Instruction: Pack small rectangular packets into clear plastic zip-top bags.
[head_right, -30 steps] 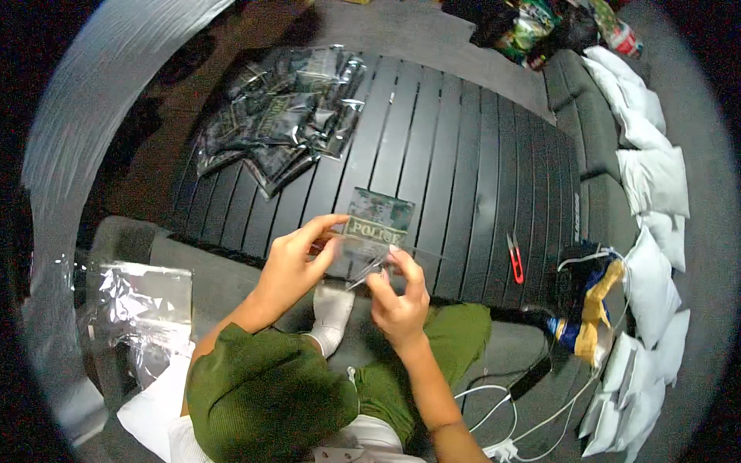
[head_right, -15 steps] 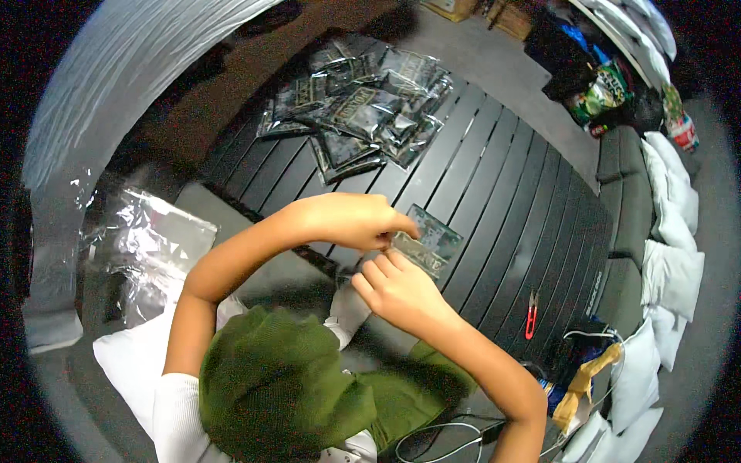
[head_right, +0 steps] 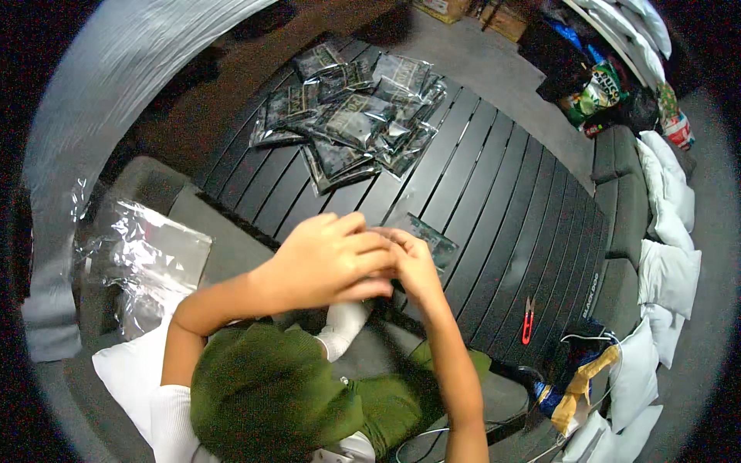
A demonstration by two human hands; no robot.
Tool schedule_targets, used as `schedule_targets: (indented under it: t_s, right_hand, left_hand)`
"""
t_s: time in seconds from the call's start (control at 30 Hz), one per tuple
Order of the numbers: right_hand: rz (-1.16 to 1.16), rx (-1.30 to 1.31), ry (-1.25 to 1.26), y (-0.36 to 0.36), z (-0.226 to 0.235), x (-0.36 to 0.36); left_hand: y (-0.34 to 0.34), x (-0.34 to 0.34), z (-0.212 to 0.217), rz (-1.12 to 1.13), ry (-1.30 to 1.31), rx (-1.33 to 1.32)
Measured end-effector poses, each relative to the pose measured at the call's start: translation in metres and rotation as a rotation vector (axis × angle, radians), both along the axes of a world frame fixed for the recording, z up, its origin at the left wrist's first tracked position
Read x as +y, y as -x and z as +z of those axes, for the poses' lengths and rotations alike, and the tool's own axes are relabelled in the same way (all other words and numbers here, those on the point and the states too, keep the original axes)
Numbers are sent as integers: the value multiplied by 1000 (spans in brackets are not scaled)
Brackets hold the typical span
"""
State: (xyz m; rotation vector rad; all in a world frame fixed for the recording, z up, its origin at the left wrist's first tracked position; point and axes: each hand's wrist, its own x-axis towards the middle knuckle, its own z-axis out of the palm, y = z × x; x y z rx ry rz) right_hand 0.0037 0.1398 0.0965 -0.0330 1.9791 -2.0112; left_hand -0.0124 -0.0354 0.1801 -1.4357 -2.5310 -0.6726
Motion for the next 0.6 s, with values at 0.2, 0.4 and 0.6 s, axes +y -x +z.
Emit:
schedule_targets:
  t_s: [0.2, 0.4, 0.6]
  right_hand:
    - [-268, -424, 522, -5, -3, 8]
    - [-301, -297, 724, -29, -29, 4]
    - [-338, -324, 893, -41, -35, -21]
  left_hand:
    - [2, -16, -27, 104, 171, 229]
    - [43, -34, -79, 184, -536, -1393]
    - [34, -22, -90, 527, -661, -569]
